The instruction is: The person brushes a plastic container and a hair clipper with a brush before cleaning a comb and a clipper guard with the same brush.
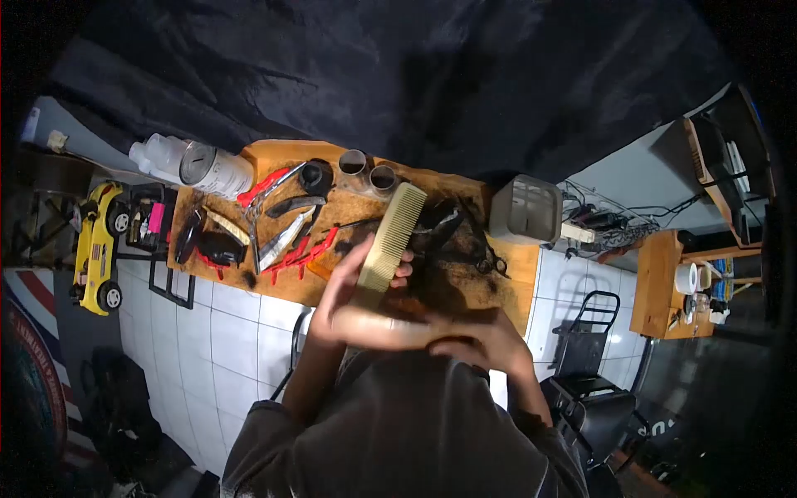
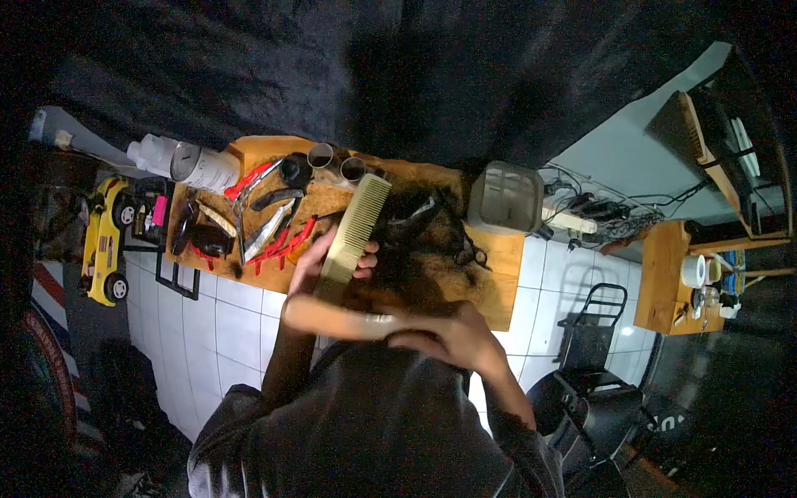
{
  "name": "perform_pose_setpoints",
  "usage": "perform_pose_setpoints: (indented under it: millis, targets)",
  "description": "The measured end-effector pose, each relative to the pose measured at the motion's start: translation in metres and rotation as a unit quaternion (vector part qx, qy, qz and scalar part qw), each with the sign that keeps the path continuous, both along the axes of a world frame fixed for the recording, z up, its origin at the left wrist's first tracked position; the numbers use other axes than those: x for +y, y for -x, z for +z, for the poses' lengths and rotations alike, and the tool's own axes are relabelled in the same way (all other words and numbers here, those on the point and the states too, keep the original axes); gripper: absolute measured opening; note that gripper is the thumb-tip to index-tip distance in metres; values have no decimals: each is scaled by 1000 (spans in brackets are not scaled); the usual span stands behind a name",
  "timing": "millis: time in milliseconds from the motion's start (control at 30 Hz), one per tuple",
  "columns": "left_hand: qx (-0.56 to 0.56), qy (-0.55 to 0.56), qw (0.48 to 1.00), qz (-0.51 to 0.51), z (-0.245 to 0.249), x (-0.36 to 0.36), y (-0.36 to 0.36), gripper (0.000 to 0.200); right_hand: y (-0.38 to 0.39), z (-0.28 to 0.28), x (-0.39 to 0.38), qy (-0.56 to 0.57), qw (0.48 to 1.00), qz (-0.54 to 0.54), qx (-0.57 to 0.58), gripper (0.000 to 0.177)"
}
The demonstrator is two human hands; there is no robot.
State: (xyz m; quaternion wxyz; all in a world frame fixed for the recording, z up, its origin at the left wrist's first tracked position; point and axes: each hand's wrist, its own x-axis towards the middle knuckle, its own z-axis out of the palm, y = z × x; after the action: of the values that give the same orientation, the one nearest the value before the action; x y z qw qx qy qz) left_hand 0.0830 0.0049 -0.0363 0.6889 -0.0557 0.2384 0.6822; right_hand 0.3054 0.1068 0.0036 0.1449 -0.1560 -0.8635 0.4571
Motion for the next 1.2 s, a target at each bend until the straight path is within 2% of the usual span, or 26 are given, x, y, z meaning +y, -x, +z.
perform_pose_setpoints:
  millis: [67, 100, 200, 267, 300, 367, 400, 433, 467, 533, 567, 600, 633, 667, 733, 767, 800, 867, 933, 967, 1000, 1067, 1100, 1200]
  targets:
    - [17, 118, 993, 12, 5, -9, -5, 45, 3, -14, 6, 2, 989, -147, -31, 41]
    - [0, 23, 999, -47, -1, -6, -2, 46, 3, -12, 11, -33, 975, -212, -56, 41]
    - [-97, -88, 987, -92, -6, -9, 2, 44, 7, 2, 24, -80, 933, -342, -80, 39]
    - [-130, -119, 981, -79, -5, -8, 1, 46, 11, 16, 24, 6, 931, -358, -70, 41]
    - [-145, -134, 978, -73, -4, -7, 1, 46, 9, 14, 23, -9, 954, -297, -40, 40]
    - [-79, -18, 997, -15, -1, -8, -2, 47, 2, 13, 17, -40, 985, -168, 16, 38]
    - [-45, 41, 998, 15, 1, -9, -2, 47, -2, 14, 15, 6, 998, -64, -7, 36]
    - [24, 5, 1000, 3, 6, -11, -1, 46, -2, 14, 11, 9, 1000, -5, -8, 36]
    - [8, 23, 998, -55, 1, -9, 7, 46, 2, 17, 6, 13, 998, 53, -10, 37]
    - [47, -6, 999, -27, 9, -9, 2, 45, 2, 8, 1, -21, 998, 22, -63, 39]
    - [30, 4, 999, -27, 3, -11, 2, 45, 2, 1, -1, -38, 995, 6, -89, 41]
    - [13, 14, 999, -27, -6, -14, 2, 44, 2, -3, 6, -14, 997, -42, -62, 38]
    - [-10, 22, 1000, 16, -10, -20, -2, 44, 2, -5, 11, -67, 992, -98, -46, 38]
    - [-26, -23, 999, -14, -15, -19, 0, 44, 3, -6, 15, -120, 980, -154, -30, 37]
    - [-61, -110, 989, -76, -20, -18, 6, 45, 4, -4, 21, -89, 944, -311, -69, 39]
    - [-28, -62, 995, -77, -17, -22, 5, 47, 8, 5, 25, -117, 930, -344, -51, 39]
    - [-43, -88, 992, -74, -16, -20, 5, 48, 6, 6, 30, -48, 930, -362, -38, 44]
    - [-73, -139, 985, -66, -15, -14, 5, 49, 4, 16, 22, 15, 949, -316, -4, 44]
    - [-36, -58, 997, -32, -28, -11, 6, 48, -6, 10, 19, 33, 997, -73, 10, 36]
    - [-19, -18, 1000, -17, -25, -7, 7, 48, -6, 9, 9, 51, 999, -19, -5, 38]
    - [-34, -59, 996, -51, -17, -13, 11, 49, -1, 8, -3, 70, 997, 35, -20, 41]
    - [-27, -99, 994, -33, -29, -5, 10, 50, 14, 6, -13, 81, 992, 95, -8, 46]
    - [-70, -140, 987, -30, -29, 7, 10, 54, 16, 7, -17, 94, 993, 72, -27, 40]
    - [54, -27, 998, 30, -12, -9, -6, 52, 16, -14, -10, 13, 999, -20, -36, 36]
